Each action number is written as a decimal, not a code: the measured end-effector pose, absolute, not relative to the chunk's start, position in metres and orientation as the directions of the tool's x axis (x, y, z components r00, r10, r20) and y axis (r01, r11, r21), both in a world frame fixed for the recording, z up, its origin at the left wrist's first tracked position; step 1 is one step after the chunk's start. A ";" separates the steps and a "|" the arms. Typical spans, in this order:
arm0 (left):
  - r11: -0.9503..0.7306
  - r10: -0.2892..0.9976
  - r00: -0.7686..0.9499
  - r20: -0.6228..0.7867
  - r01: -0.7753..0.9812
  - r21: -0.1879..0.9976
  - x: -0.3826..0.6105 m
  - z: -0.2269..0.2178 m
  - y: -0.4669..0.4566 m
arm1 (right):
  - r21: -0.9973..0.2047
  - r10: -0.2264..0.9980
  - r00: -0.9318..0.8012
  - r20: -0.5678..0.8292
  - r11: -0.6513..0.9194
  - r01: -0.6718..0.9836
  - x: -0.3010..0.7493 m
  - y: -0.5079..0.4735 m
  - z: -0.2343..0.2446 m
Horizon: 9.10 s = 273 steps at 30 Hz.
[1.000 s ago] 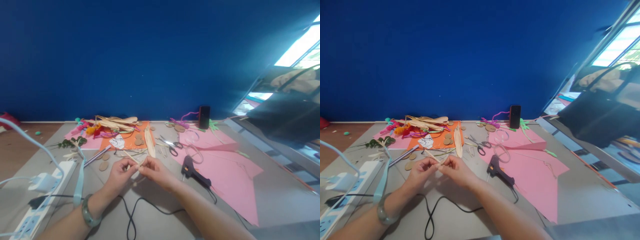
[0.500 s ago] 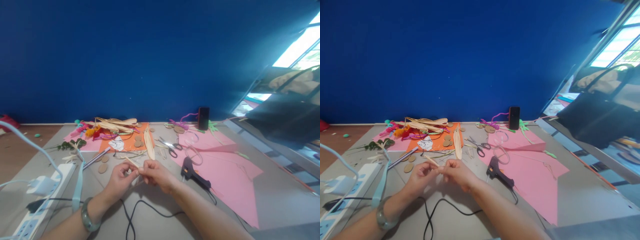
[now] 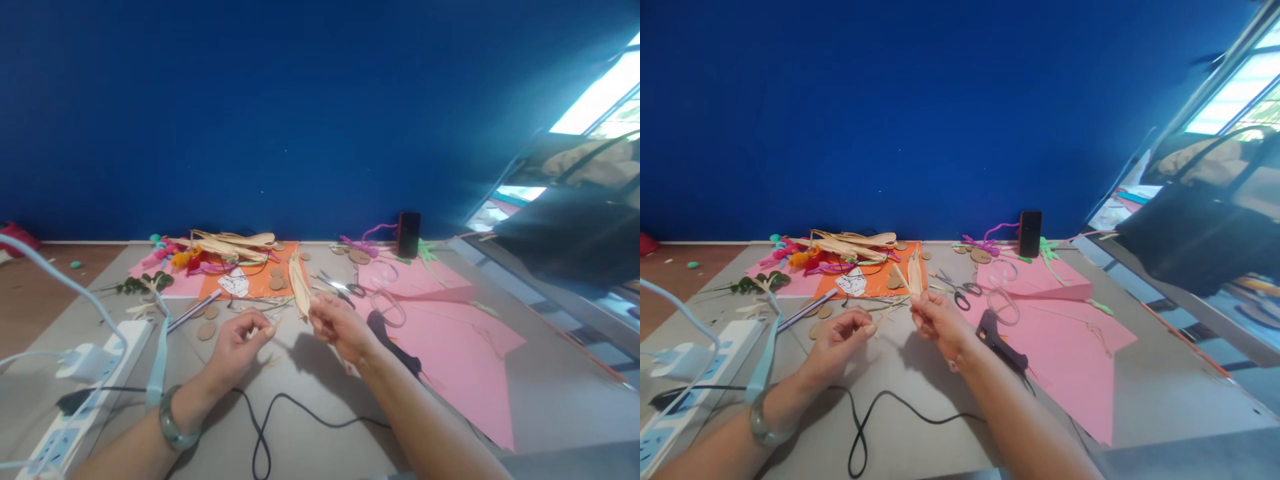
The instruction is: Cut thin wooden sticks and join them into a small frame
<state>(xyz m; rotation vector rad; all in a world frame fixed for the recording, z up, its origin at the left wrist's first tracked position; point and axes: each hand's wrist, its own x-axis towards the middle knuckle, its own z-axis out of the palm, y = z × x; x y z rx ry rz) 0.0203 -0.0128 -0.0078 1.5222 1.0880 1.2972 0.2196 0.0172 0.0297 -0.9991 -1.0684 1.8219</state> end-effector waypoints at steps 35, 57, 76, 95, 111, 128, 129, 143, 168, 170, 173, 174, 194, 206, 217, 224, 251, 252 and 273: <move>-0.296 0.952 0.122 0.281 0.120 0.948 0.019 -0.009 -0.015 | -0.900 0.884 -0.397 -0.249 -0.362 -0.242 0.211 0.007 0.033; -0.223 0.972 0.102 0.212 0.115 0.968 0.026 -0.016 -0.019 | -0.953 0.833 -0.478 -0.279 -0.300 0.035 0.193 -0.004 0.018; -0.151 0.988 0.054 0.147 0.077 0.986 0.024 -0.012 -0.015 | -0.992 0.876 -0.464 -0.128 -0.118 0.050 0.190 -0.004 0.016; -0.177 0.983 0.070 0.169 0.146 0.973 0.024 -0.014 -0.016 | -0.957 0.833 -0.477 -0.282 -0.277 0.081 0.191 -0.005 0.016; -0.193 0.980 0.094 0.173 0.279 0.941 -0.013 0.010 0.008 | -0.990 0.921 -0.363 -0.142 -0.133 0.051 0.222 0.016 0.035; -0.058 0.990 0.129 -0.049 0.714 0.698 -0.032 -0.007 0.019 | -0.509 0.795 -0.592 -0.130 0.459 0.728 0.198 0.009 -0.005; -0.052 0.991 0.122 -0.053 0.724 0.687 -0.032 -0.006 0.019 | -0.512 0.793 -0.595 -0.132 0.460 0.725 0.198 0.009 -0.005; -0.016 0.946 0.307 -0.106 0.371 0.929 -0.006 0.000 0.008 | -0.938 0.798 -0.575 -0.181 0.035 0.345 0.212 0.017 0.014; 0.099 0.945 0.304 -0.118 0.076 0.992 0.012 -0.011 -0.003 | -0.989 0.927 -0.366 -0.077 -0.024 0.147 0.206 0.014 0.011; 0.058 0.959 0.273 -0.076 0.075 0.996 0.013 -0.008 -0.004 | -0.983 0.921 -0.382 -0.071 0.000 0.181 0.204 0.012 0.014; 0.027 0.963 0.267 -0.046 0.072 0.997 0.015 -0.007 -0.004 | -0.971 0.923 -0.381 -0.059 0.036 0.238 0.201 0.010 0.017; 0.027 0.965 0.258 -0.044 0.068 0.997 0.015 -0.007 -0.004 | -0.969 0.925 -0.376 -0.060 0.037 0.244 0.200 0.009 0.017; 0.109 0.985 0.135 -0.105 -0.025 0.994 0.020 -0.009 -0.005 | -0.886 0.873 -0.487 0.020 0.241 0.395 0.193 -0.004 0.011; -0.091 0.988 0.137 0.070 0.148 0.985 0.024 -0.009 -0.013 | -0.981 0.852 -0.504 -0.140 -0.052 0.185 0.194 0.000 0.013; -0.245 0.959 0.178 0.222 0.117 0.963 0.021 -0.003 -0.014 | -0.914 0.736 -0.584 -0.341 -0.404 0.024 0.198 0.001 0.019; -0.279 0.953 0.167 0.254 0.156 0.947 0.015 -0.001 -0.008 | -0.910 0.807 -0.497 -0.318 -0.407 -0.079 0.214 0.013 0.026; -0.142 0.988 0.085 0.130 0.156 0.977 0.025 -0.016 -0.018 | -0.957 0.770 -0.572 -0.283 -0.265 0.116 0.196 -0.004 0.019; -0.153 0.986 0.093 0.139 0.159 0.975 0.025 -0.015 -0.018 | -0.952 0.758 -0.583 -0.292 -0.291 0.097 0.196 -0.004 0.020; -0.013 0.999 0.046 0.015 -0.035 0.999 0.019 -0.015 -0.006 | -0.981 0.881 -0.463 -0.095 -0.004 0.192 0.195 0.001 0.012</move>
